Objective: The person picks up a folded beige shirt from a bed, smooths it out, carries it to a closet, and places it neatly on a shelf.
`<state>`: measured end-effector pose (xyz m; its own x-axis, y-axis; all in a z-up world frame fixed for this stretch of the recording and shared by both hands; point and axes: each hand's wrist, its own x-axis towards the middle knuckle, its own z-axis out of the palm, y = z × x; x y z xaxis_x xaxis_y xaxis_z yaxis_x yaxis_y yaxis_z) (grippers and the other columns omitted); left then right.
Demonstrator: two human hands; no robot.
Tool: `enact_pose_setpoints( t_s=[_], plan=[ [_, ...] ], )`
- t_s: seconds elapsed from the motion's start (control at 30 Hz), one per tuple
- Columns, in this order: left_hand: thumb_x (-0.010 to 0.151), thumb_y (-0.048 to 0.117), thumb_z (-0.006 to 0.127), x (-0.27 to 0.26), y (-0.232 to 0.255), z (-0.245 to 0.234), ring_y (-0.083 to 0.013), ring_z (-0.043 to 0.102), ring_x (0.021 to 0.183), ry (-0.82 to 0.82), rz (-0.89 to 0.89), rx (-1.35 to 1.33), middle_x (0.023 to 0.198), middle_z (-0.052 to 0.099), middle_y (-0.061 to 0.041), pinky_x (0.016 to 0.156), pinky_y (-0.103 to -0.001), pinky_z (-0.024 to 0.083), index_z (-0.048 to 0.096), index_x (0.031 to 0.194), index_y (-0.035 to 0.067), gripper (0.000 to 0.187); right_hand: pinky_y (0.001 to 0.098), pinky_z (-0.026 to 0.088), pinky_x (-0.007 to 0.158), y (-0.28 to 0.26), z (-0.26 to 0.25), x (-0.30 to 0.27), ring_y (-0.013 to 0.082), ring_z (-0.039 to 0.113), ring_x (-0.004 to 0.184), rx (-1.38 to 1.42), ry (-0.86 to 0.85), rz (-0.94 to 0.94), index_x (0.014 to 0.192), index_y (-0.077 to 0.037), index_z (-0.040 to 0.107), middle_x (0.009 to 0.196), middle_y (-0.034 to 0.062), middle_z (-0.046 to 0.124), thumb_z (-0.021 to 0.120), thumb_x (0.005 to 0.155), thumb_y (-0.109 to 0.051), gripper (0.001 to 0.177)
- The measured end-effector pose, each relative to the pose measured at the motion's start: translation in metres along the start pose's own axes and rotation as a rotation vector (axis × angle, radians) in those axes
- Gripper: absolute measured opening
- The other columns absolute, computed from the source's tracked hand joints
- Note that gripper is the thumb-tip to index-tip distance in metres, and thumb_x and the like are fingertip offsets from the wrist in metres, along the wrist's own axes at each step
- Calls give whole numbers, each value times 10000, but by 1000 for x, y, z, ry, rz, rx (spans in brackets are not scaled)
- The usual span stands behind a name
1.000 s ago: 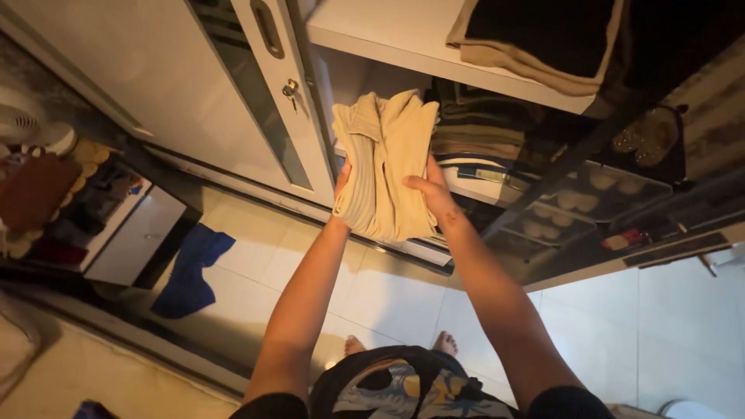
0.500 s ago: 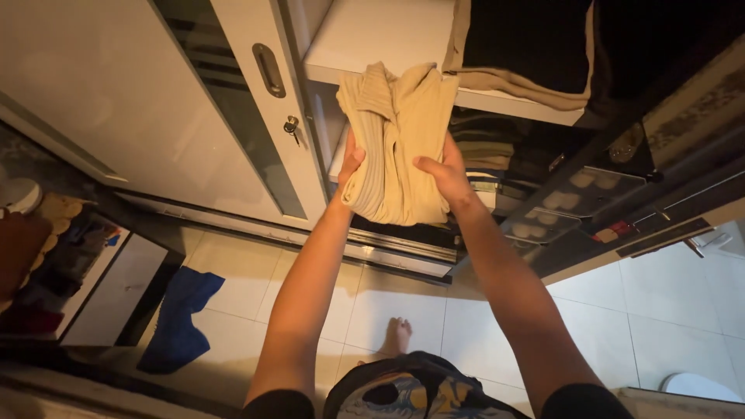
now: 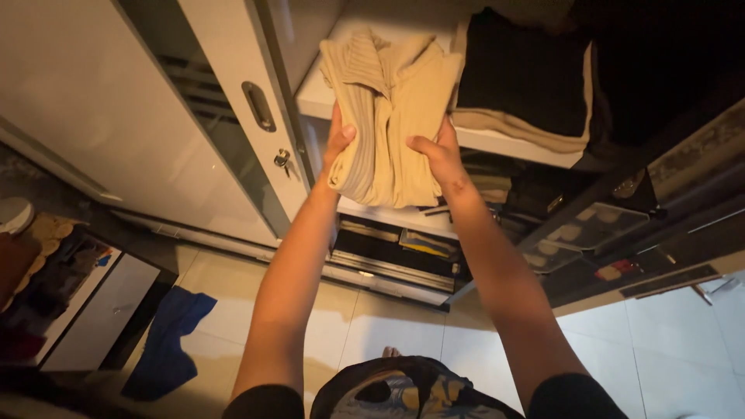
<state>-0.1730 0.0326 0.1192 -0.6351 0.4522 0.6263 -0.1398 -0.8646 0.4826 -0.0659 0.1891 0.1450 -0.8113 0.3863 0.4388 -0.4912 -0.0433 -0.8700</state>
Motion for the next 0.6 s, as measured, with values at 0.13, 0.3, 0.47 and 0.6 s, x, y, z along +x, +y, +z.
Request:
enact_pose_setpoints(
  t_s=[0.13, 0.3, 0.47, 0.6],
  plan=[
    [985, 309, 661, 51, 0, 2, -352, 435, 1485, -84, 43, 30, 1616, 417, -202, 1277, -552, 277, 229, 1656, 192, 806, 384, 556, 929, -3, -7, 43, 175, 655, 1067, -6, 8, -42, 1280, -101, 584, 1162, 48, 674, 771, 792, 8, 533],
    [1007, 313, 654, 88, -3, -3, -376, 443, 1473, -114, 51, 78, 1603, 425, -221, 1262, -569, 276, 252, 1650, 189, 769, 437, 526, 977, -7, -15, 74, 230, 641, 1105, -18, 49, -9, 1314, -88, 586, 1212, 75, 665, 760, 790, 23, 563],
    [1007, 346, 659, 91, 2, 10, -368, 444, 1466, -89, 3, 163, 1597, 424, -229, 1260, -548, 282, 245, 1651, 164, 787, 479, 493, 1016, 6, -18, 77, 253, 609, 1148, -55, 117, 33, 1341, -65, 565, 1251, 101, 643, 739, 784, 15, 589],
    [992, 330, 719, 108, -14, -15, -358, 455, 1454, -42, -38, 218, 1599, 439, -195, 1251, -531, 311, 280, 1646, 187, 801, 492, 486, 1053, 25, -22, 87, 276, 627, 1213, -154, 188, 74, 1384, -66, 553, 1300, 149, 663, 705, 798, 4, 610]
  ],
)
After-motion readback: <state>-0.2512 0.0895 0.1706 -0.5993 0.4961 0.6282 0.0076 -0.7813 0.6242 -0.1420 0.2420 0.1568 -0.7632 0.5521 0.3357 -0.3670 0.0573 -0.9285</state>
